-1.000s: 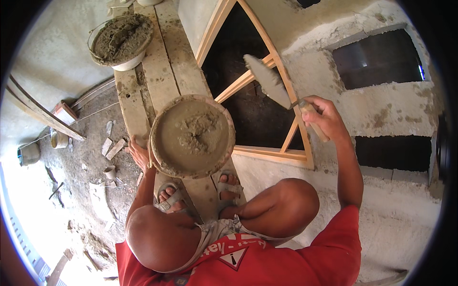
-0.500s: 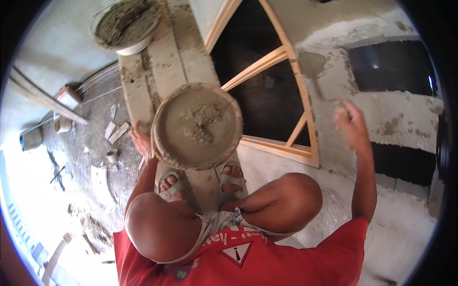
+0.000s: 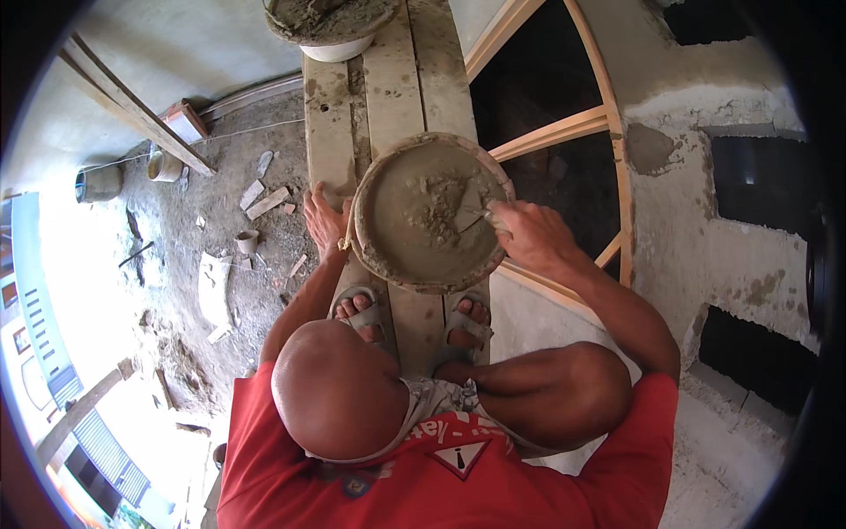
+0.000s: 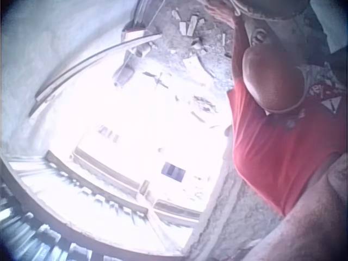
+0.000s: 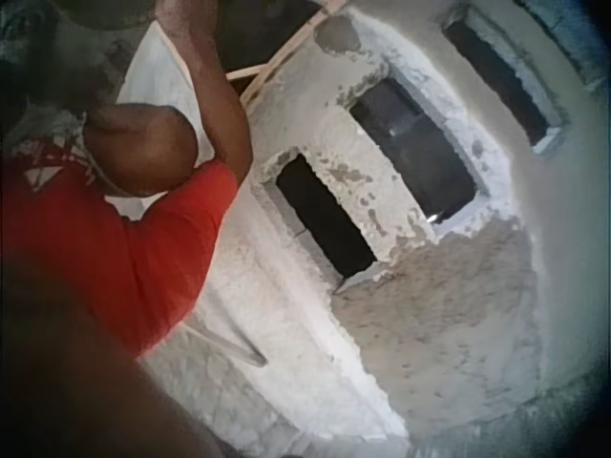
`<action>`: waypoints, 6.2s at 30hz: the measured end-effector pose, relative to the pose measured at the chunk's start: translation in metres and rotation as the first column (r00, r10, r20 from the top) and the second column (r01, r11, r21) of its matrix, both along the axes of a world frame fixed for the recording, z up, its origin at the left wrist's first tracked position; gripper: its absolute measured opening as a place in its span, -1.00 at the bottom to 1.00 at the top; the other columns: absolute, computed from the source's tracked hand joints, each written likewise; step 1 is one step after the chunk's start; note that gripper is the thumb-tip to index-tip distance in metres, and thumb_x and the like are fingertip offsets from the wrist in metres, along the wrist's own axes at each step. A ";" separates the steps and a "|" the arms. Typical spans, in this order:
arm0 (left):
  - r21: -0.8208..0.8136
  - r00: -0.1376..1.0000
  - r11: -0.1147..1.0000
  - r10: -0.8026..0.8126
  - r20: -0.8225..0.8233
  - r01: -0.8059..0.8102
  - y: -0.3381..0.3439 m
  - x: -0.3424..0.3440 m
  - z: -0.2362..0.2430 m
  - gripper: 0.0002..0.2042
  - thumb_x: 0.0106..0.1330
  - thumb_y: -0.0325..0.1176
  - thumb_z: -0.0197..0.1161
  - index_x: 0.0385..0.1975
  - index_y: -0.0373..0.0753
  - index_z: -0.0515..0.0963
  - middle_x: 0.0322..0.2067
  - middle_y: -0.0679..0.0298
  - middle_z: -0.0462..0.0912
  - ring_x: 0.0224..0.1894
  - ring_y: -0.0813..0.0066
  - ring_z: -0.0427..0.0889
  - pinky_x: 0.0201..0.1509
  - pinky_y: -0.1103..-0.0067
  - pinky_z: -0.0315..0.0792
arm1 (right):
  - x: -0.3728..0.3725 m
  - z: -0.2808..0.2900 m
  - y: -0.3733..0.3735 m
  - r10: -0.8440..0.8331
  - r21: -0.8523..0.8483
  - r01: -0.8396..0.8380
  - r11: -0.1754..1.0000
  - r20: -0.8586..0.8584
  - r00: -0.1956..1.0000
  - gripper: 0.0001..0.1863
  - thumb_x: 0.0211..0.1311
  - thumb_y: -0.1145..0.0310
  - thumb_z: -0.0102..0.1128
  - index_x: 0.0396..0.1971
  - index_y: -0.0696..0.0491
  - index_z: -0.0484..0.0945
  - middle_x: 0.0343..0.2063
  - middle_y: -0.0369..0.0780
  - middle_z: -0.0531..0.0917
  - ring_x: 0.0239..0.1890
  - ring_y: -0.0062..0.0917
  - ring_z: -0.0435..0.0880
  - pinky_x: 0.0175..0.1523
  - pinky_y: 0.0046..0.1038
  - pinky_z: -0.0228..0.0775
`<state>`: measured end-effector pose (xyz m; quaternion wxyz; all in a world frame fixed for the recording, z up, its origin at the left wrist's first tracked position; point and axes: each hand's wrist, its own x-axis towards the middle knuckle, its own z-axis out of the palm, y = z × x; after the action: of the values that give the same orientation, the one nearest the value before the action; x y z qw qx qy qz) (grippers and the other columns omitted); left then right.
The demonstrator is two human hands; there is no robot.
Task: The person applies plaster to a wall using a trowel and then smooths the surface using a long wooden leveling board.
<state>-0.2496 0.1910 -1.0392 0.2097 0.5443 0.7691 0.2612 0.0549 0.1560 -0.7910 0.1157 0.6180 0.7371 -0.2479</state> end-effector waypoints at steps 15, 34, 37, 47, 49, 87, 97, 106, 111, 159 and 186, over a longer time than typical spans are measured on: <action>0.029 0.996 0.998 -0.060 -0.068 0.062 0.003 -0.014 -0.023 -0.30 0.09 -0.13 0.42 0.24 -0.15 0.31 0.23 -0.12 0.29 0.30 -0.10 0.26 0.32 0.20 0.22 | 0.042 -0.028 -0.065 -0.068 0.362 0.199 0.911 -0.343 0.937 -0.58 0.07 0.33 0.32 -0.04 0.10 0.52 -0.24 -0.06 0.67 -0.26 -0.11 0.68 -0.16 -0.20 0.55; 0.001 1.000 1.000 -0.029 -0.005 0.029 0.004 -0.007 -0.011 -0.31 0.14 0.05 0.34 0.25 -0.06 0.31 0.28 -0.02 0.24 0.30 -0.02 0.27 0.30 0.23 0.23 | 0.196 0.152 -0.046 -0.715 -0.258 0.767 0.587 -0.609 0.342 -0.50 0.17 0.33 0.29 0.08 0.27 0.48 -0.39 -0.24 0.62 -0.51 -0.64 0.56 -0.39 -0.56 0.45; -0.030 0.999 0.998 -0.051 0.002 0.051 -0.005 -0.007 -0.014 -0.31 0.15 0.07 0.33 0.26 -0.06 0.31 0.28 -0.03 0.23 0.30 -0.02 0.25 0.31 0.23 0.21 | 0.267 0.139 -0.058 -0.744 0.316 0.848 0.426 -0.410 0.527 -0.48 0.23 0.29 0.25 0.13 0.24 0.45 -0.47 -0.28 0.59 -0.55 -0.67 0.50 -0.46 -0.57 0.40; -0.058 0.999 0.998 -0.028 0.041 0.030 -0.001 -0.002 0.000 -0.33 0.19 0.10 0.28 0.25 -0.09 0.32 0.30 -0.07 0.19 0.30 -0.04 0.26 0.30 0.22 0.22 | 0.200 0.139 -0.079 -0.703 0.208 0.830 0.517 -0.450 0.551 -0.49 0.19 0.35 0.28 0.13 0.21 0.46 -0.41 -0.31 0.58 -0.47 -0.68 0.51 -0.37 -0.57 0.43; -0.063 0.998 0.998 -0.022 0.057 0.025 0.000 -0.003 0.004 -0.32 0.19 0.11 0.28 0.25 -0.09 0.32 0.30 -0.07 0.19 0.30 -0.04 0.26 0.30 0.22 0.22 | 0.186 0.096 -0.074 -0.749 0.048 0.832 0.552 -0.411 0.520 -0.50 0.18 0.35 0.27 0.11 0.21 0.45 -0.42 -0.29 0.58 -0.47 -0.69 0.52 -0.40 -0.55 0.44; -0.018 0.999 1.000 -0.004 0.043 0.004 0.000 -0.001 0.000 -0.30 0.12 0.09 0.35 0.23 -0.07 0.33 0.29 -0.04 0.22 0.30 -0.04 0.26 0.31 0.22 0.21 | 0.199 0.110 -0.085 -0.718 0.646 0.609 0.460 -0.132 0.683 -0.53 0.15 0.35 0.27 0.06 0.20 0.50 -0.22 -0.02 0.68 -0.16 -0.31 0.69 0.00 -0.40 0.46; 0.021 0.999 1.000 -0.012 0.042 0.011 -0.002 -0.009 -0.014 -0.33 0.16 0.10 0.30 0.23 -0.10 0.34 0.30 -0.05 0.22 0.31 -0.04 0.26 0.30 0.22 0.21 | 0.158 0.108 -0.049 -0.581 -0.077 0.662 0.745 -0.563 0.588 -0.56 0.17 0.38 0.22 0.03 0.27 0.50 -0.41 -0.21 0.62 -0.44 -0.61 0.58 -0.27 -0.52 0.46; 0.019 0.999 0.999 -0.033 0.012 0.032 -0.001 -0.003 -0.008 -0.28 0.12 0.07 0.34 0.26 -0.11 0.30 0.27 -0.11 0.25 0.29 -0.08 0.28 0.29 0.20 0.22 | 0.260 0.095 -0.043 -0.695 0.321 0.880 0.349 -0.541 0.473 -0.47 0.27 0.33 0.14 0.21 0.20 0.38 -0.46 -0.32 0.56 -0.55 -0.68 0.49 -0.42 -0.58 0.40; -0.064 0.999 0.998 0.021 0.044 -0.018 -0.004 -0.004 0.007 -0.31 0.09 0.02 0.39 0.22 -0.07 0.34 0.19 -0.03 0.33 0.24 -0.04 0.33 0.23 0.21 0.28 | 0.200 0.098 -0.063 -0.690 0.230 0.841 0.490 -0.487 0.536 -0.52 0.22 0.40 0.15 0.16 0.15 0.45 -0.45 -0.32 0.56 -0.53 -0.66 0.49 -0.39 -0.54 0.40; -0.044 0.997 0.998 -0.033 0.074 0.037 -0.001 -0.004 0.003 -0.40 0.19 0.06 0.30 0.18 -0.07 0.38 0.29 -0.01 0.24 0.29 -0.02 0.27 0.29 0.24 0.22 | 0.079 0.048 -0.104 -0.316 0.256 0.490 0.833 -0.506 0.803 -0.61 0.06 0.42 0.35 -0.07 0.15 0.53 -0.37 -0.15 0.64 -0.39 -0.38 0.65 -0.25 -0.43 0.50; 0.217 0.992 0.968 -0.112 -0.064 0.123 -0.003 0.000 -0.015 -0.53 0.19 -0.23 0.28 0.12 -0.16 0.45 0.00 0.09 0.48 0.09 0.06 0.44 0.12 0.25 0.35 | 0.242 -0.069 -0.038 -0.810 0.058 0.924 0.377 -0.464 0.359 -0.55 0.15 0.31 0.29 0.03 0.18 0.51 -0.53 -0.28 0.57 -0.64 -0.64 0.50 -0.55 -0.52 0.37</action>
<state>-0.2496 0.1884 -1.0538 0.1431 0.6153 0.7069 0.3181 0.2971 0.1177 -0.8600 -0.2709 0.8677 0.3257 -0.2601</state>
